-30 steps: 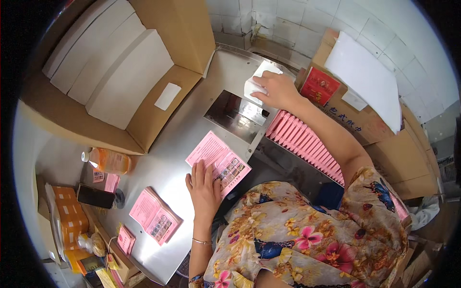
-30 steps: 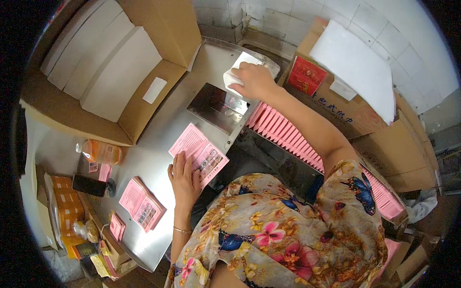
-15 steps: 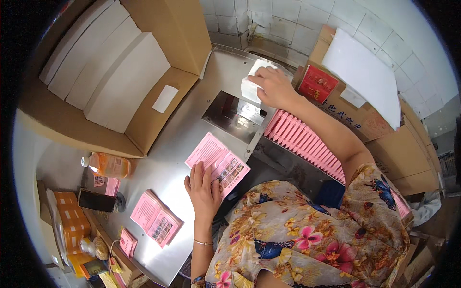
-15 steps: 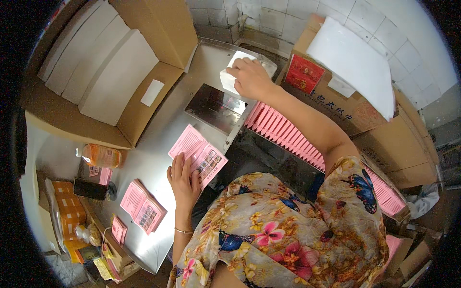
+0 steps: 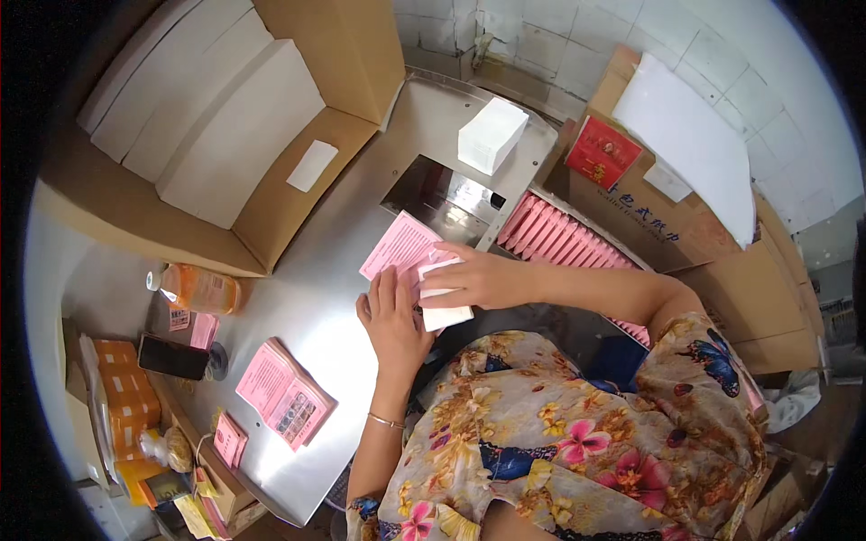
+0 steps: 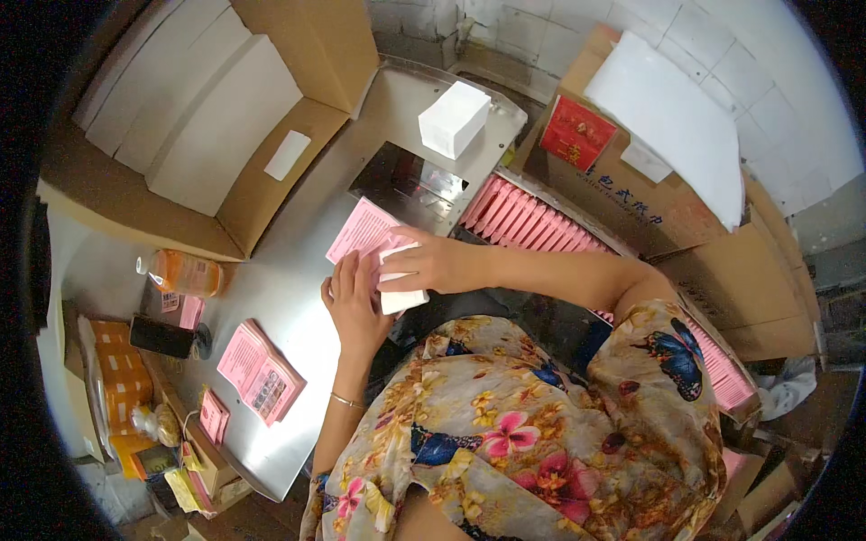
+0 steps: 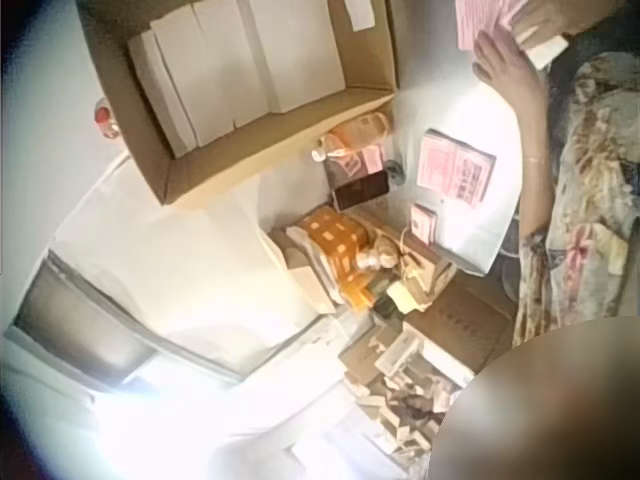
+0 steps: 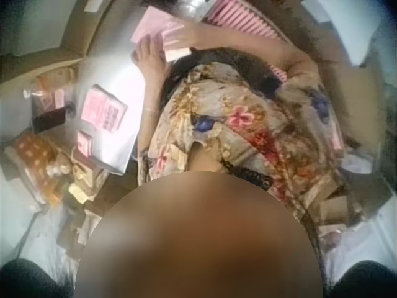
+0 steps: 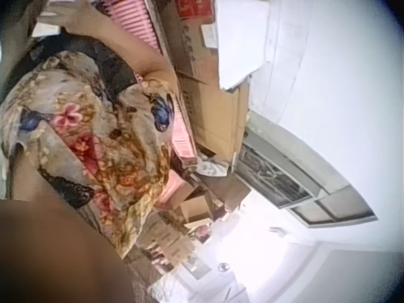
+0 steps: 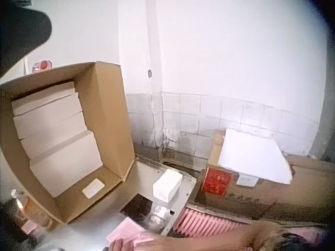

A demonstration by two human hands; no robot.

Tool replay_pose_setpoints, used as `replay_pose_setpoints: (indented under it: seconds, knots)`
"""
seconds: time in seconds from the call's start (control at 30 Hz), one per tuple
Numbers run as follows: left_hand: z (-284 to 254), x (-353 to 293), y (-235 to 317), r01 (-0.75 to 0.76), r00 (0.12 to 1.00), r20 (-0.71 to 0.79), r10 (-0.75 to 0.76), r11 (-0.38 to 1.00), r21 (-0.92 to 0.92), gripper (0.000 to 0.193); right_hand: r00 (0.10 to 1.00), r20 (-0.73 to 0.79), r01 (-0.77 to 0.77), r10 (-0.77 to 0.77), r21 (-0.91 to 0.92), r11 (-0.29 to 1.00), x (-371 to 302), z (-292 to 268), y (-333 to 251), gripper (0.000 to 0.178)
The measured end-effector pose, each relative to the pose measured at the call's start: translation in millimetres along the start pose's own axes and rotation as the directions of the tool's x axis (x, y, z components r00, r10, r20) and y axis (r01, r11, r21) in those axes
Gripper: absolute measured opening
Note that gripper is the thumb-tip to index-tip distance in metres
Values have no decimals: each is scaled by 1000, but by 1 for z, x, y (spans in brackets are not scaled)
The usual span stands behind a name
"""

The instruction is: Wrapping stacks of pink paper in white protective sheets and organizing them into a cardboard box.

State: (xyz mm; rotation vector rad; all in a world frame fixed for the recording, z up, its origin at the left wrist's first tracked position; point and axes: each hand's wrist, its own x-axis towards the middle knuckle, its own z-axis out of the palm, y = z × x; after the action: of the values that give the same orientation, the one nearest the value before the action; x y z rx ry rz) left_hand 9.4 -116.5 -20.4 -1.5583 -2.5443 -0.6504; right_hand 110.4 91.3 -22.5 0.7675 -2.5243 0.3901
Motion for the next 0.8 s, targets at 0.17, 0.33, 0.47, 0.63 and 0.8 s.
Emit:
replay_pose_setpoints:
  seconds: [0.17,0.33,0.47,0.63,0.8]
  knots:
    - [4,6,16,51,993,-100,-55,998,-40,83,920,150,-322,361,-234,917,54,40,16,27]
    - [-6,20,11,98,976,-201,-80,992,84,82,778,551,-173,304,-277,945,100,18,19,23]
    - [-5,8,-6,117,984,-138,-110,992,41,55,994,28,-105,105,1,995,40,0,25,24]
    - [-32,24,-2,181,983,19,-182,957,-225,25,805,-364,-562,468,-218,798,16,-81,68,29]
    - [-19,38,-11,-223,955,-197,221,975,12,26,719,-281,-695,636,-284,660,-20,-85,107,29]
